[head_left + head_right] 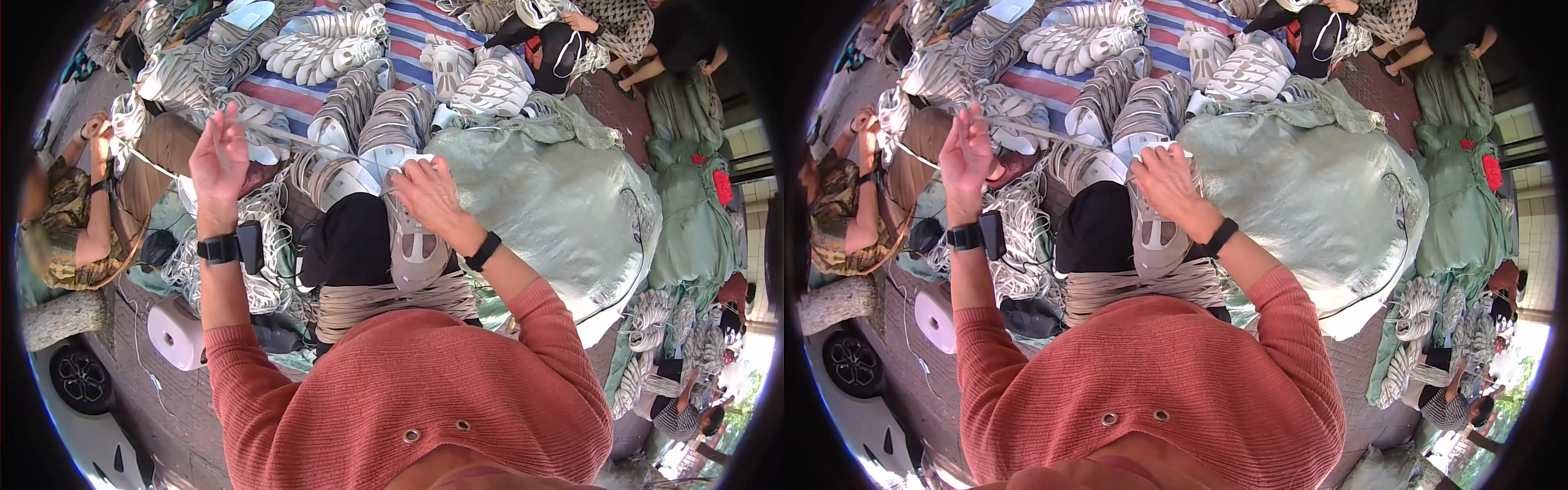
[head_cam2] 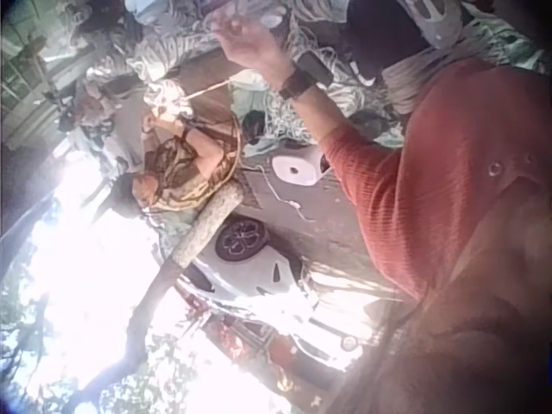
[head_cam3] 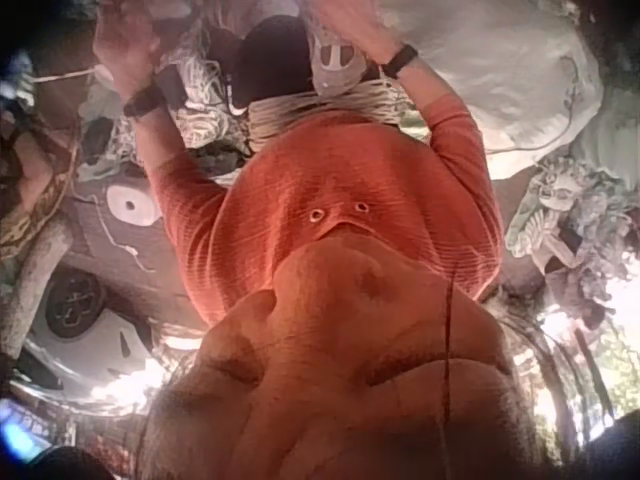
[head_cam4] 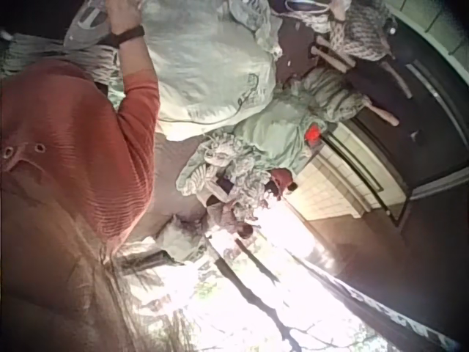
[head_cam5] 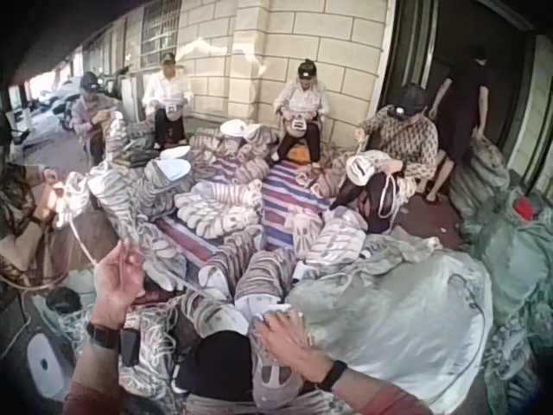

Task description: The person sits on the ground and laces a beige sneaker by hand. They thread the laces through the eyelets, pull them tight, and tie a knot. The person is surrounded by piles of similar shoes and loose laces.

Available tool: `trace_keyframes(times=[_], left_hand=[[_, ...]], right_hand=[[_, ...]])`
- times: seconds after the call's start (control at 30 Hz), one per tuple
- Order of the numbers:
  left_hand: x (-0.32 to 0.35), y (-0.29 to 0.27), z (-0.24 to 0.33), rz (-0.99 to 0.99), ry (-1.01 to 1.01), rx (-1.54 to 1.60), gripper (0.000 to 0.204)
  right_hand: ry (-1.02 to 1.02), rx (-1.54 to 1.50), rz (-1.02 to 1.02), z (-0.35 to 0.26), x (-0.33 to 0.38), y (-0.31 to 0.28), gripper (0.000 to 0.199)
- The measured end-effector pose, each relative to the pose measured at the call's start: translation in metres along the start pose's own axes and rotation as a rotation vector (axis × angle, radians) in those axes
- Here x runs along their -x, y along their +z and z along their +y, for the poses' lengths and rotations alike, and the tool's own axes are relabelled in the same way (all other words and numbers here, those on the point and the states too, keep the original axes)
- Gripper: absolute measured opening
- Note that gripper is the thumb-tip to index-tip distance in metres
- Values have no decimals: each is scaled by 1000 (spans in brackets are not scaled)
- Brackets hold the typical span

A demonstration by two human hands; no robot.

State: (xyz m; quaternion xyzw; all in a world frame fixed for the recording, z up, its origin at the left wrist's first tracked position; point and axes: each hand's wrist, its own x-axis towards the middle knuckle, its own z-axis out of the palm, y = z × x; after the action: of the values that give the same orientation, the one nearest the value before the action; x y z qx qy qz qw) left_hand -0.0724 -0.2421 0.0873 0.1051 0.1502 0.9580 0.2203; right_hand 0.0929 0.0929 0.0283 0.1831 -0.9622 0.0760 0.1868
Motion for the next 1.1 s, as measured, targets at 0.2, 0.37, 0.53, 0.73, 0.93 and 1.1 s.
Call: trace_keyframes(times=[0.2, 0.37, 0.53, 0.73, 0.93, 1.1], left_hand=[[39, -24, 35, 86, 87, -216, 51], [65, -48, 27, 289, 104, -310, 53], [74, -108, 25, 691, 288, -215, 28], [116, -213, 76, 991, 390, 163, 25], [122, -219, 36, 877, 303, -275, 22], [69, -82, -114, 657, 193, -1086, 16]], right_hand=[[-59, 152, -70, 5, 1, 7, 16], [134, -374, -96, 15, 18, 12, 15], [4, -547, -254, 9, 25, -41, 19], [449, -1769, 72, 37, 44, -125, 10], [1013, -1863, 785, 136, 149, -128, 16], [1423, -1972, 964, 168, 255, -74, 18]])
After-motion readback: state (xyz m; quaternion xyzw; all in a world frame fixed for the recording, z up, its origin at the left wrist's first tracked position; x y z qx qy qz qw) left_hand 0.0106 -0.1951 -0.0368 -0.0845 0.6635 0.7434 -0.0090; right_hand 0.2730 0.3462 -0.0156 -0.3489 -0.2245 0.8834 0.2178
